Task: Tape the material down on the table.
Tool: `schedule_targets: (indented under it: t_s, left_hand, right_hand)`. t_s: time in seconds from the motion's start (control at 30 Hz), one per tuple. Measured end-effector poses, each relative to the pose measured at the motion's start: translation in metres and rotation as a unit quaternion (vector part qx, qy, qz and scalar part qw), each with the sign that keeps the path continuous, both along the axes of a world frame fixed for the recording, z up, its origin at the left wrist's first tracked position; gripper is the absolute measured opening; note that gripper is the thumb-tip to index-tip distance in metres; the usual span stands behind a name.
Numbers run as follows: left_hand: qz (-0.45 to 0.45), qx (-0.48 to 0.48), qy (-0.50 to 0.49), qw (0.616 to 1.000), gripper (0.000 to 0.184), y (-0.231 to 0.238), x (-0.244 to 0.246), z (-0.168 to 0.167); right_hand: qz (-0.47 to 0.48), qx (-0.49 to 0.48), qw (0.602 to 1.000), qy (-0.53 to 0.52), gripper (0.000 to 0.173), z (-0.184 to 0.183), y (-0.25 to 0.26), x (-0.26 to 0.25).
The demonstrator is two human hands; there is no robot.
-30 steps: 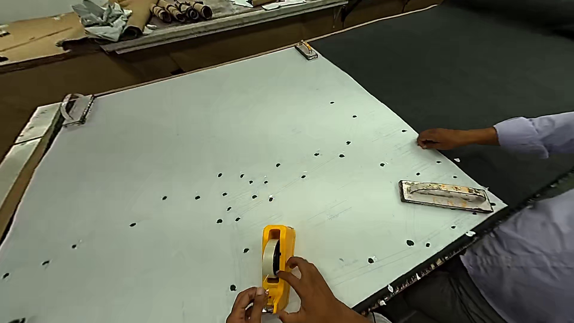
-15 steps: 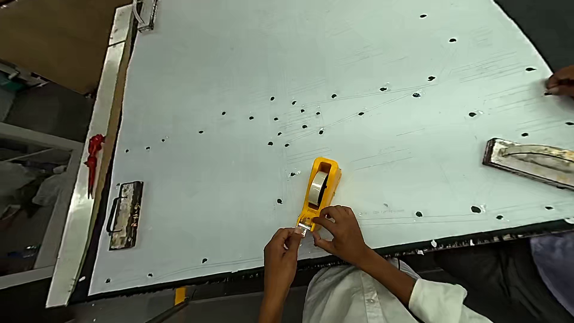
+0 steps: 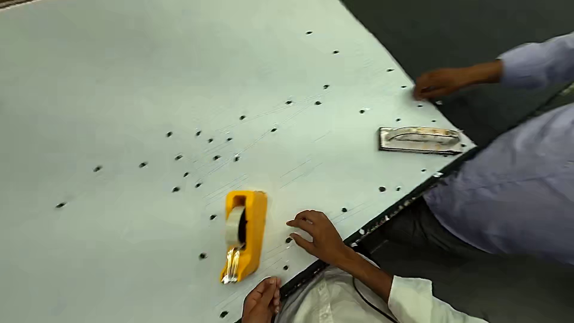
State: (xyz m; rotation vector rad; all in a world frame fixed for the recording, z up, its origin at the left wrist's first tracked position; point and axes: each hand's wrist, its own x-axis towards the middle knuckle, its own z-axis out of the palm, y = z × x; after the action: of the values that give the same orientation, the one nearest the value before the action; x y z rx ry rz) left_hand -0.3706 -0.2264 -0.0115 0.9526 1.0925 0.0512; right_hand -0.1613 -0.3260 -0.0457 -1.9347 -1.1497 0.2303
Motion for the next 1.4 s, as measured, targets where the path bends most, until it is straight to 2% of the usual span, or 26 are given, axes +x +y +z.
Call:
schedule_targets:
  t_s: [0.07,0.13,0.23,0.33,0.4,0.5,0.57,0.67,0.73,0.8,0.97,1.07,1.13,1.23,1.3,1.4]
  left_hand:
    - [-0.068,0.06,-0.047,0.995,0.023,-0.013,0.033,0.007]
    - [-0.152,0.144,-0.094,0.973,0.018,-0.022,0.089,0.004]
    - [-0.314,0.244,-0.132,0.908,0.023,-0.044,0.188,-0.005]
    - [-0.443,0.284,-0.156,0.836,0.025,-0.082,0.287,-0.009]
    - [-0.492,0.307,-0.185,0.793,0.026,-0.113,0.345,-0.011]
    - [-0.536,0.304,-0.198,0.762,0.025,-0.159,0.416,-0.015]
    - [-0.578,0.313,-0.155,0.738,0.026,-0.181,0.447,-0.017]
    - [-0.636,0.353,-0.031,0.686,0.031,-0.198,0.465,-0.018]
    - [-0.65,0.385,0.027,0.654,0.038,-0.195,0.462,-0.014]
    - [-0.643,0.395,0.043,0.654,0.037,-0.179,0.446,-0.01]
    - [-0.517,0.409,-0.092,0.746,0.028,-0.092,0.328,0.006]
    - [-0.343,0.464,-0.115,0.808,0.024,-0.032,0.239,0.023]
    - [-0.203,0.511,-0.078,0.832,0.02,0.006,0.175,0.041]
    - [-0.046,0.579,0.062,0.812,0.021,0.047,0.089,0.052]
    - [-0.029,0.571,0.141,0.808,0.032,0.067,0.046,0.048]
    - [-0.07,0.469,0.161,0.866,0.04,0.081,0.017,0.038]
  right_hand:
    - [-0.088,-0.018,0.996,-0.006,0.024,-0.003,-0.04,0.034]
    - [-0.178,-0.047,0.983,-0.018,0.027,-0.009,-0.082,0.073]
    - [-0.301,-0.119,0.946,-0.025,0.039,-0.015,-0.148,0.114]
    - [-0.356,-0.192,0.913,-0.046,0.049,-0.028,-0.197,0.129]
    - [-0.364,-0.212,0.904,-0.073,0.048,-0.037,-0.213,0.125]
    - [-0.377,-0.2,0.902,-0.071,0.043,-0.039,-0.215,0.116]
    - [-0.387,-0.196,0.898,-0.073,0.04,-0.039,-0.211,0.114]
    - [-0.398,-0.197,0.893,-0.078,0.037,-0.039,-0.209,0.115]
    - [-0.395,-0.2,0.893,-0.079,0.038,-0.039,-0.209,0.115]
    - [-0.388,-0.199,0.897,-0.077,0.038,-0.04,-0.21,0.115]
    - [-0.382,-0.199,0.9,-0.073,0.038,-0.028,-0.201,0.119]
    - [-0.347,-0.143,0.923,-0.079,0.037,-0.021,-0.173,0.115]
    - [-0.281,-0.086,0.954,-0.058,0.035,-0.015,-0.136,0.103]
    - [-0.136,-0.025,0.99,-0.002,0.031,-0.003,-0.067,0.07]
    - [-0.033,-0.005,0.999,0.025,0.03,0.004,-0.02,0.038]
    - [0.09,-0.021,0.996,0.012,0.038,0.014,0.033,-0.012]
